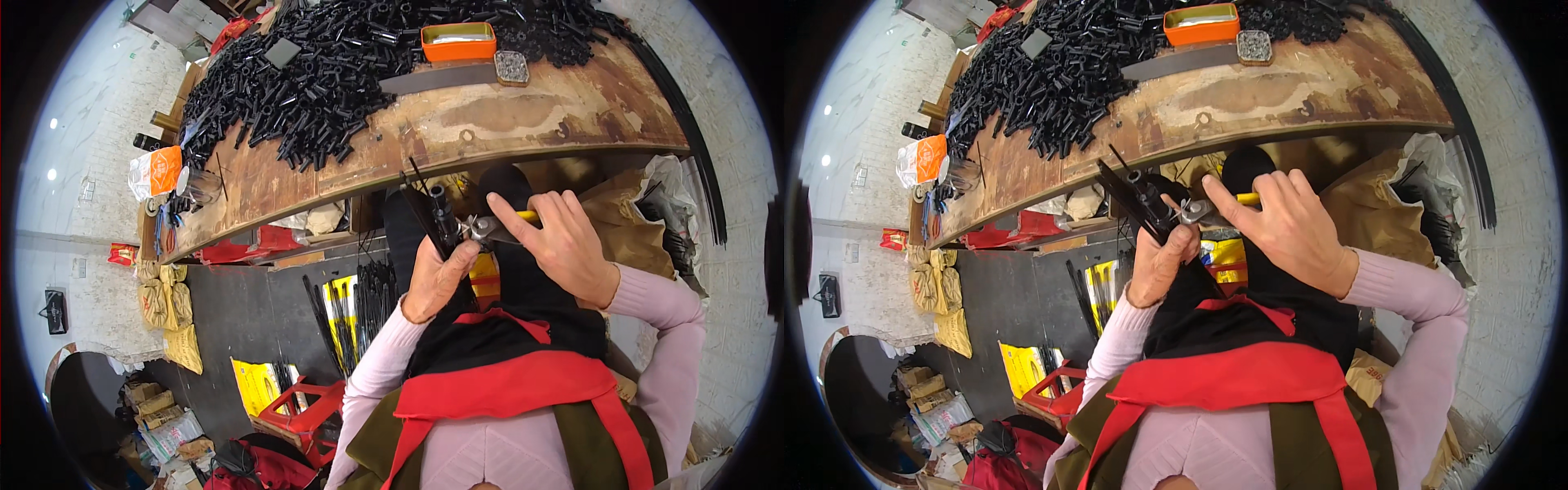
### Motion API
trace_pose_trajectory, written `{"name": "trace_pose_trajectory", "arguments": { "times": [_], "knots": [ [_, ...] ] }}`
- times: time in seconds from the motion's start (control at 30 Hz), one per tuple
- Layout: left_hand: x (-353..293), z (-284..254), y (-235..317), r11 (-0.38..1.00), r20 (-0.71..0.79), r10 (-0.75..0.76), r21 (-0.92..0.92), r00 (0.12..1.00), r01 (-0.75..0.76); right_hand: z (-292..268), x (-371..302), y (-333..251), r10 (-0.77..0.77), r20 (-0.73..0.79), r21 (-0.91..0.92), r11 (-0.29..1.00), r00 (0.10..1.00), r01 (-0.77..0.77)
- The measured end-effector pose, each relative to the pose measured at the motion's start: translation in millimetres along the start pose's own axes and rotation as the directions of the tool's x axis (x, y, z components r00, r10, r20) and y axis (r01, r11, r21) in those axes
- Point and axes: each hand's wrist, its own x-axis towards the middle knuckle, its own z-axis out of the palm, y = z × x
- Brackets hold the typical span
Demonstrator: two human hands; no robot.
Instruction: Assembling small black electrical components by attaching connectors and trimming wires.
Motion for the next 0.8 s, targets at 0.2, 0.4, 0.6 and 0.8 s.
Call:
{"name": "trace_pose_trajectory", "arguments": {
  "times": [0.2,0.4,0.6,0.8],
  "knots": [
    [8.6,-7.2,-6.0,1.0,-0.004,-0.013,0.012,1.0,0.013,-23.3,18.5,29.7,-0.116,0.133,0.107,0.989,0.984,0.102],
    [6.7,-15.9,-3.4,0.983,0.168,-0.098,-0.135,0.981,0.121,-27.2,35.6,29.8,-0.458,0.745,0.512,-0.073,0.485,-0.856],
    [10.1,-9.1,5.0,0.982,0.023,-0.138,0.134,0.99,0.134,-37.3,39.9,26.9,-0.147,0.793,0.608,0.249,0.591,-0.754],
    [10.6,4.0,-11.7,0.999,-0.189,0.046,0.034,0.981,-0.04,-38.2,42.3,19.6,-0.107,0.815,0.578,0.207,0.569,-0.789]
  ]
}}
